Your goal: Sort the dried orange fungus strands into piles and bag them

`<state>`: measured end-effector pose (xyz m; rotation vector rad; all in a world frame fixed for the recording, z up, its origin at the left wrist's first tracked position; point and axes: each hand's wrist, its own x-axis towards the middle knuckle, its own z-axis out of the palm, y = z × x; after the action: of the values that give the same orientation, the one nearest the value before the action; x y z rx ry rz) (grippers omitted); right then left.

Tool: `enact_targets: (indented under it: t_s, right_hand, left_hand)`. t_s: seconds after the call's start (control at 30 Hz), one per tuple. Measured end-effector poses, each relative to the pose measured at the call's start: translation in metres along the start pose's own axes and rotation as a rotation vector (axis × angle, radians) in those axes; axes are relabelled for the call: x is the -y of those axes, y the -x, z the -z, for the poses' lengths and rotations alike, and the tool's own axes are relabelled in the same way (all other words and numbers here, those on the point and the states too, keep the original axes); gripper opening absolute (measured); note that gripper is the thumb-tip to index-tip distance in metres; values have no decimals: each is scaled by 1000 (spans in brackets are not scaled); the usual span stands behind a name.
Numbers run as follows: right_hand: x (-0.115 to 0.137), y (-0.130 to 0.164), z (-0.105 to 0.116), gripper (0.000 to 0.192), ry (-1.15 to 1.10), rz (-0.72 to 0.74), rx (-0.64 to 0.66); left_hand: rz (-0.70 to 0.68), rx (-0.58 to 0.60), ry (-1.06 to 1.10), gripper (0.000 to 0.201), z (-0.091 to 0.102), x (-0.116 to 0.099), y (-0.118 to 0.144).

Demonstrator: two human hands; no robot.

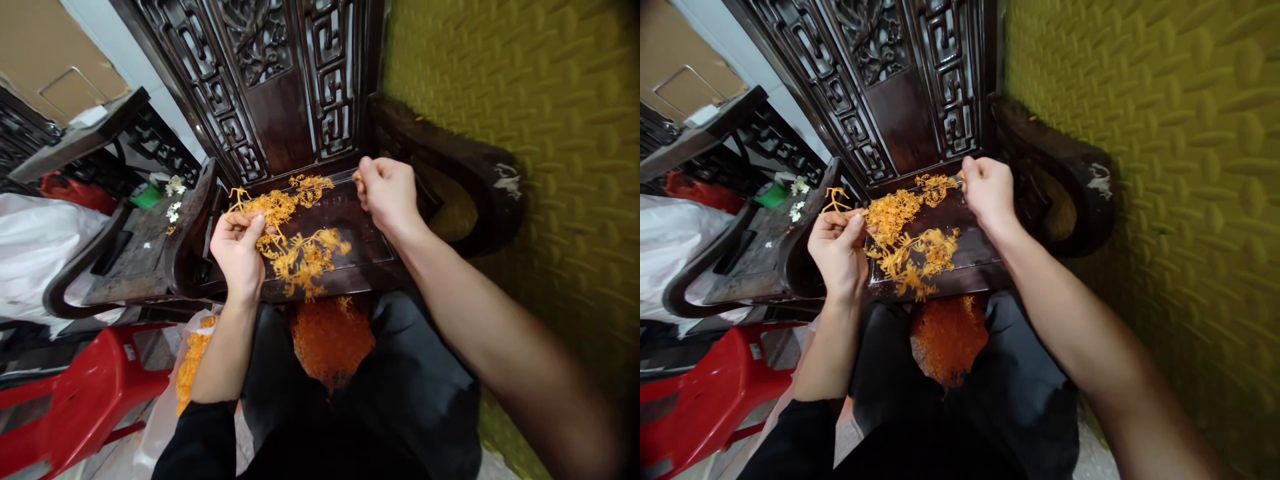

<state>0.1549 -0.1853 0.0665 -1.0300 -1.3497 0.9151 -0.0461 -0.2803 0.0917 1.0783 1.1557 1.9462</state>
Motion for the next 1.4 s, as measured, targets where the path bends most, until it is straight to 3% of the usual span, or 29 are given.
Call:
enact_targets:
  t_s: [0.1, 0.2, 0.33, 0.5, 0.63, 0.8, 0.9, 1.03, 1.07, 1.13, 1.2, 1.27, 1.33, 1.4]
  right_hand:
    - [-3, -2, 7, 38, -186, -127, 55]
    - [7, 15, 0, 39, -183, -81, 224]
    - [24, 33, -11, 47, 64, 42, 413]
    - [27, 42, -22, 57, 287, 14, 694]
    - [22, 44, -28, 30, 273, 4, 836]
    - [21, 33, -18, 32, 66, -32, 756]
    - [20, 28, -12, 35, 76, -82, 648]
    - [18, 30, -12, 37, 98, -138, 565]
    - [18, 31, -14, 39, 91, -144, 556]
    - [19, 34, -19, 43, 63, -139, 581]
    - [21, 35, -23, 47, 5, -114, 640]
    - [23, 34, -25, 50, -47, -78, 645]
    - [26, 32, -23, 53, -26, -48, 548]
    - [30, 31, -18, 54, 49, -21, 466]
  left_hand:
    - [309, 73, 216, 28, 5, -4, -6]
    - [484, 146, 436, 17, 5, -8, -9]
    - [520, 192, 549, 14, 3, -13, -8]
    - [453, 147, 442, 16, 4, -11, -9]
    - [363, 226, 277, 23, 7, -5, -14]
    - [323, 341, -116, 44, 21, 3, -18]
    - [268, 263, -385, 48, 32, 4, -19]
    - [-13, 103, -769, 46, 40, -5, -16]
    - [-60, 117, -799, 46, 39, -8, -13]
    - [-76, 269, -767, 52, 36, -12, -8]
    - [3, 490, -677, 67, 30, -10, -2]
    - [94, 595, -616, 62, 26, -4, 0]
    - [136, 528, -587, 36, 25, 2, -1]
    - [142, 388, -581, 21, 27, 6, -5]
